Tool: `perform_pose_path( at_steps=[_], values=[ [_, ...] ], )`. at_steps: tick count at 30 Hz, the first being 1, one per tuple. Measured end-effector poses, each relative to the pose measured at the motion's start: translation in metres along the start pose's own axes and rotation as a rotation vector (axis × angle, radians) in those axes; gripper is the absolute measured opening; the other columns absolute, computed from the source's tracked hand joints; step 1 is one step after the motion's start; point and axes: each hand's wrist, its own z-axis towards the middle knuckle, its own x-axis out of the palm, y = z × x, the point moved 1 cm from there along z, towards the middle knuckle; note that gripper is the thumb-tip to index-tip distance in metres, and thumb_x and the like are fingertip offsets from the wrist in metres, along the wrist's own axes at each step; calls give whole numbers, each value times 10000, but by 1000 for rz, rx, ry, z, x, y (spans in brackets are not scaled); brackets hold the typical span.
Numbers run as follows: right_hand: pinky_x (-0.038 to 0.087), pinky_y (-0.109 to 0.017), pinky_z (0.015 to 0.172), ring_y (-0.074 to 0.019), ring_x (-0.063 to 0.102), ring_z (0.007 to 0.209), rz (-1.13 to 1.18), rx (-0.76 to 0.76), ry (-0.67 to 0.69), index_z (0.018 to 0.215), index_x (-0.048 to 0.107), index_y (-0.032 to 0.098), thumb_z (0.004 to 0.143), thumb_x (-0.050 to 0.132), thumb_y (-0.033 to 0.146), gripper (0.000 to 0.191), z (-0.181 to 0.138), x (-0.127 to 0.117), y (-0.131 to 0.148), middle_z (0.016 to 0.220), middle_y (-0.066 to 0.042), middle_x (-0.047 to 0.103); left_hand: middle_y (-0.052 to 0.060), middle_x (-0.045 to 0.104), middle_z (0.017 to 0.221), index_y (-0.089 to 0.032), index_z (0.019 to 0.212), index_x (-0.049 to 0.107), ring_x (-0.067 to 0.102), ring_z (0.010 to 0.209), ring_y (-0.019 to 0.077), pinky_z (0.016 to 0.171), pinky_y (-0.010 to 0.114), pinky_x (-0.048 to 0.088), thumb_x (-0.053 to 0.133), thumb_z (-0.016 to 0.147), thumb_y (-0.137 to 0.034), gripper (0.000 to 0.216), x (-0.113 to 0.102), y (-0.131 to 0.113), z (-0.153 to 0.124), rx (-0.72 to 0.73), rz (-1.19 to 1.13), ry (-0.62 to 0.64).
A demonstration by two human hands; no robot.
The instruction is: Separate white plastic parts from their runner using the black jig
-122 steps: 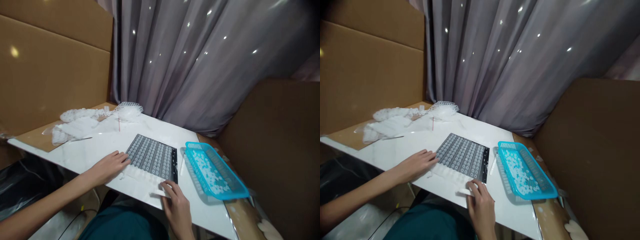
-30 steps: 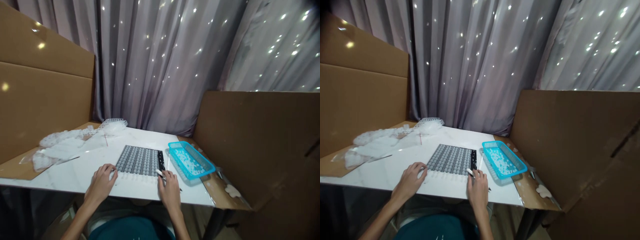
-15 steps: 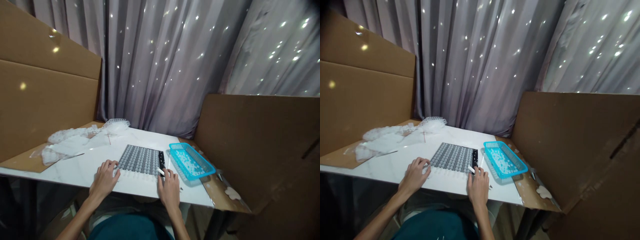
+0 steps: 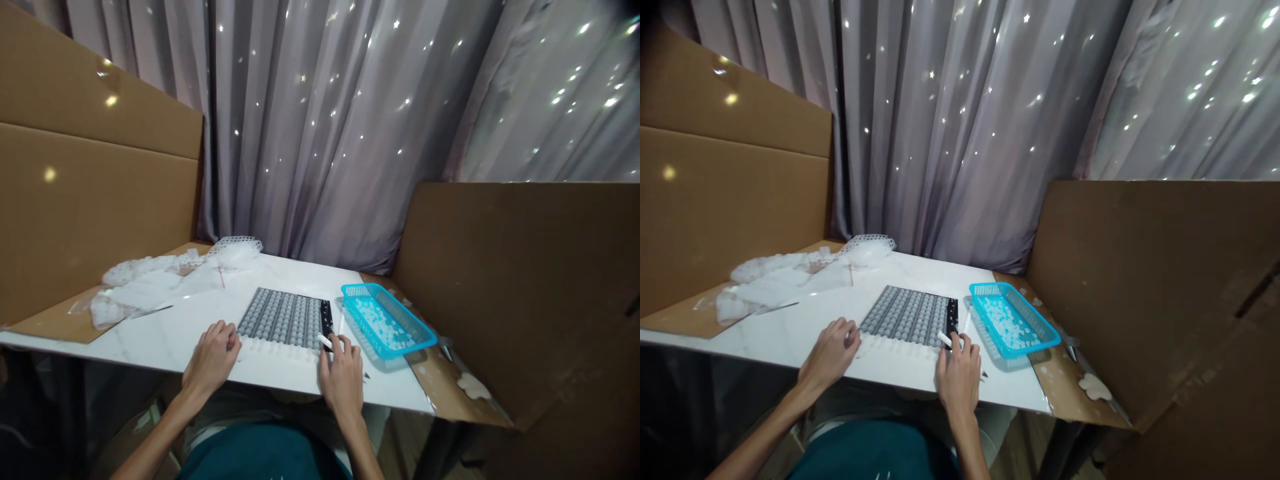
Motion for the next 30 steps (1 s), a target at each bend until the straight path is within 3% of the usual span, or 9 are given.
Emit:
perform_pose_path(
  at_steps=[10,19,30],
  values=[
    [457,-515,1024,-385,567,1195,-19,-6,37,1364,690,217,1022,543,292,380,1,4,-3,1391,-157,660,21,577,762,-259,723,461,578,791,253,817,397,412,496,966,-209,251,1,-1,-1,16,-8,14],
    [455,-470,1003,-349,576,1145,-57,16,103,1373,685,223,1048,515,319,379,5,5,-3,1329,-139,671,16,609,791,-240,751,518,587,811,236,864,382,405,509,965,-206,216,3,-2,-3,12,-20,29],
    [451,-501,1025,-374,571,1188,-66,46,130,1391,670,207,1042,519,343,404,3,2,-2,1369,-163,657,36,656,876,-241,849,598,611,890,263,880,389,397,501,1001,-263,181,-3,-6,-3,-24,-24,39]
  ],
)
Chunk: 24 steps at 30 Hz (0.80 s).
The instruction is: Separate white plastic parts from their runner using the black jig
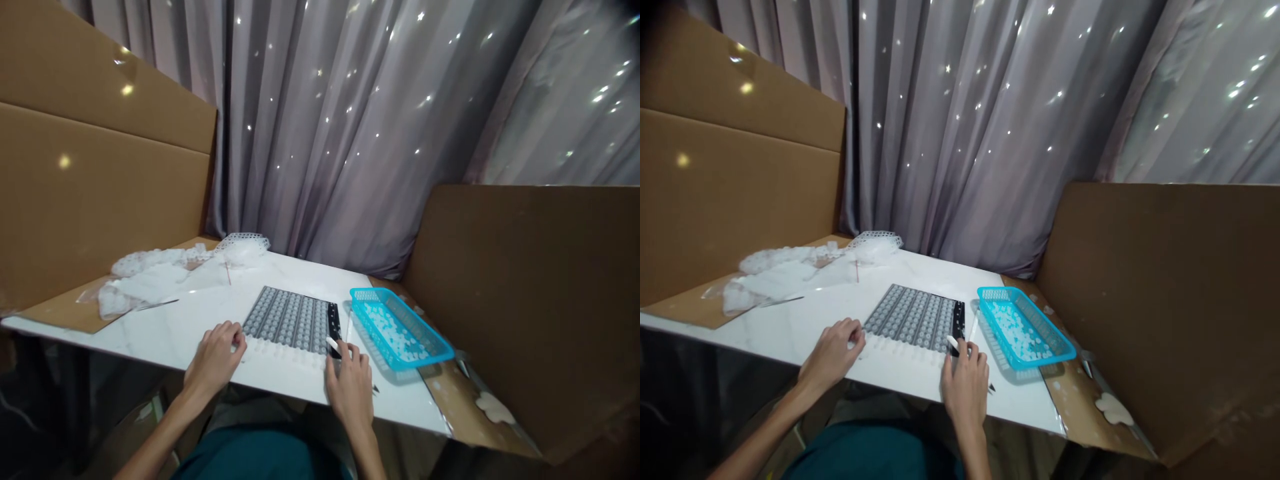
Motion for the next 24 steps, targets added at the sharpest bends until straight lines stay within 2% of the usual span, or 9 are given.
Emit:
perform_pose_path(
  at_steps=[4,9,18,24],
  values=[
    [452,-508,1032,-379,571,1215,1,-2,8,1406,666,223,1041,527,368,416,1,3,-3,1400,-164,649,41,695,981,-244,1027,631,634,968,271,909,394,405,526,1004,-288,116,1,1,-1,-19,-24,2],
    [454,-515,1054,-382,565,1239,4,-6,21,1437,645,221,1058,501,372,433,0,4,-4,1431,-161,637,37,714,1016,-259,1212,625,660,1011,275,923,399,414,535,1000,-284,232,2,6,-2,-32,-60,15],
    [482,-520,1059,-373,590,1234,24,-24,48,1409,656,234,1069,493,371,401,-1,4,-6,1443,-142,638,14,738,1018,-284,1329,579,708,1017,251,961,402,431,533,1021,-305,313,3,10,-2,-41,-133,26],
    [515,-490,1031,-339,631,1203,56,-66,50,1358,682,264,1060,507,315,349,-1,-1,-3,1425,-114,661,7,754,1022,-296,1317,581,723,1016,249,980,411,424,509,1038,-362,295,7,14,-3,-71,-141,32]
  ],
)
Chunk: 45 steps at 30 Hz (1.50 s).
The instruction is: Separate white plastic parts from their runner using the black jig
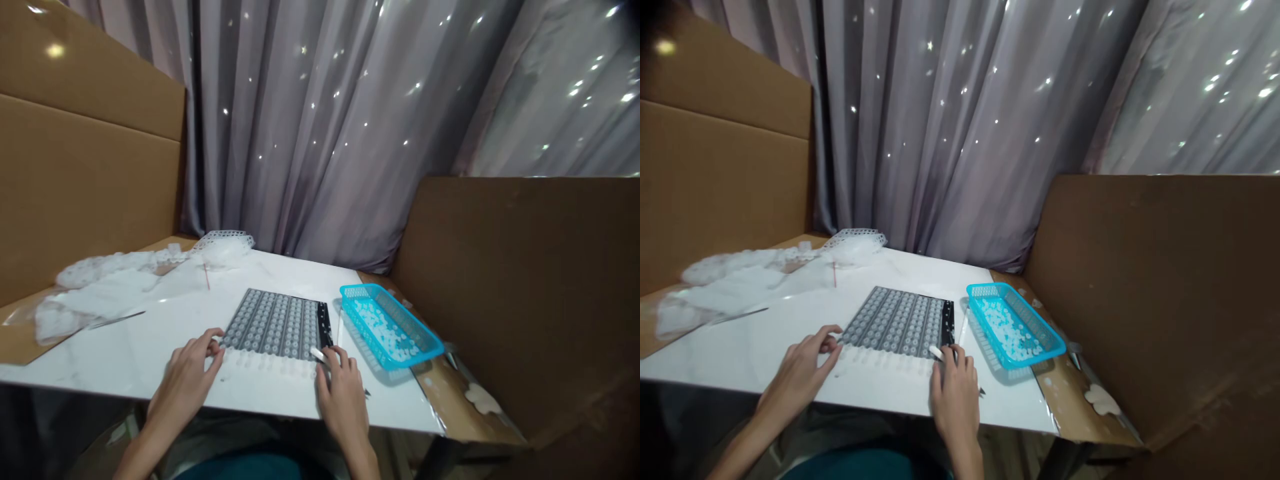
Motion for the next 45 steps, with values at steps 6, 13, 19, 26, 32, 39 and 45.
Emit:
perform_pose_path(
  at_steps=[6,13,19,26,32,39,45],
  values=[
    [543,-466,1001,-321,659,1189,31,-2,18,1316,699,292,1048,526,272,319,1,-8,6,1405,-85,681,28,769,1037,-294,1323,603,711,1037,270,984,427,422,504,1016,-394,337,0,1,1,-14,86,13],
    [556,-478,1004,-323,660,1188,48,5,34,1325,691,304,1055,528,258,318,3,-11,8,1418,-80,673,48,780,1066,-284,1274,646,707,1065,298,987,448,431,496,988,-439,358,-4,-2,1,-13,134,18],
    [540,-500,1041,-328,637,1210,70,19,74,1354,685,296,1079,505,274,329,1,-11,8,1443,-85,654,38,780,1126,-293,1229,666,695,1104,300,990,451,421,483,1007,-444,325,-6,-4,0,5,151,27],
    [536,-484,1038,-322,632,1216,68,12,68,1339,694,287,1077,505,265,324,2,-12,7,1428,-83,663,38,777,1178,-292,1185,691,685,1112,300,993,455,412,486,1023,-446,303,-5,-3,-2,29,178,35],
    [538,-481,1026,-317,648,1188,78,-14,55,1325,702,286,1074,502,268,321,2,-11,6,1423,-85,674,40,782,1179,-299,1163,705,686,1116,300,1003,448,426,488,1029,-426,285,-7,-5,-2,29,179,25],
    [548,-485,1004,-320,664,1168,86,-30,29,1302,718,280,1084,486,294,319,1,-5,2,1397,-94,696,47,776,1155,-292,1226,682,689,1101,292,1019,447,432,478,1031,-390,299,-10,-13,-3,22,162,0],
    [548,-482,1012,-318,665,1173,89,-20,47,1299,718,280,1087,480,294,319,1,-5,1,1405,-85,696,25,756,1027,-299,1396,595,703,1041,281,1016,438,432,479,1024,-398,402,-11,-16,-1,-8,128,-24]
  ],
)
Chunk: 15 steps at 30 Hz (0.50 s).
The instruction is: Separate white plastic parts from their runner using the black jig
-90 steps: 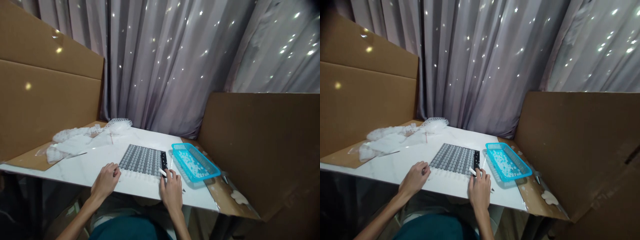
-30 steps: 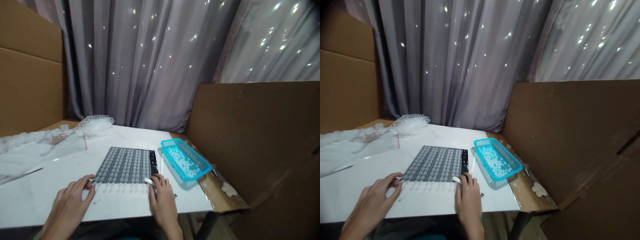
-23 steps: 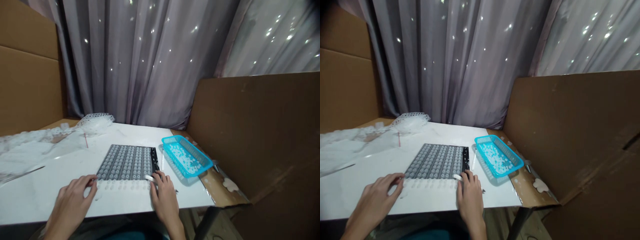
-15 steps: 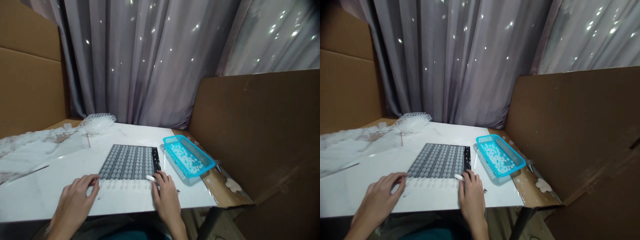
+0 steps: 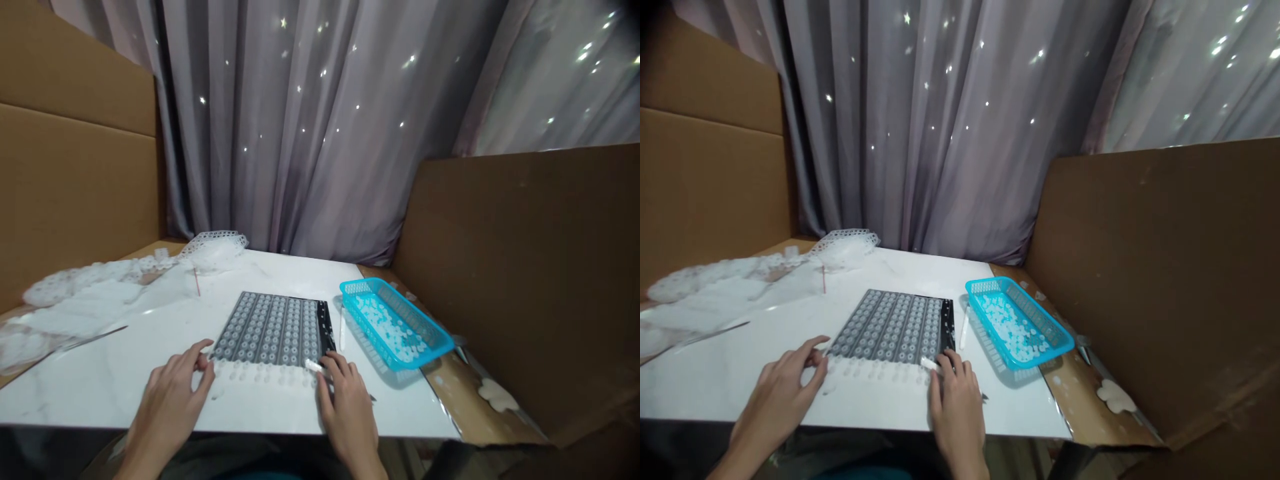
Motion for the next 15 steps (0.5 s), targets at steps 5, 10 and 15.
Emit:
perform_pose_path(
  at_steps=[5,10,15],
  values=[
    [540,-482,1029,-318,660,1194,0,-4,-6,1320,716,276,1099,471,306,332,-1,1,-2,1424,-89,693,49,767,1097,-289,1373,612,691,1077,290,1015,442,427,479,1035,-403,381,1,3,-2,1,12,22],
    [542,-476,1048,-314,655,1232,6,7,5,1359,704,291,1101,493,348,339,-1,-1,0,1440,-77,692,43,769,1154,-291,1221,692,686,1090,290,991,426,449,511,1022,-401,290,4,8,-2,28,34,31],
    [552,-478,1045,-326,664,1245,36,0,14,1397,691,329,1048,630,450,375,-2,-4,1,1456,-79,682,33,737,1241,-334,1254,728,664,1159,299,1012,441,455,575,1015,-457,309,2,4,-2,88,32,41]
  ],
)
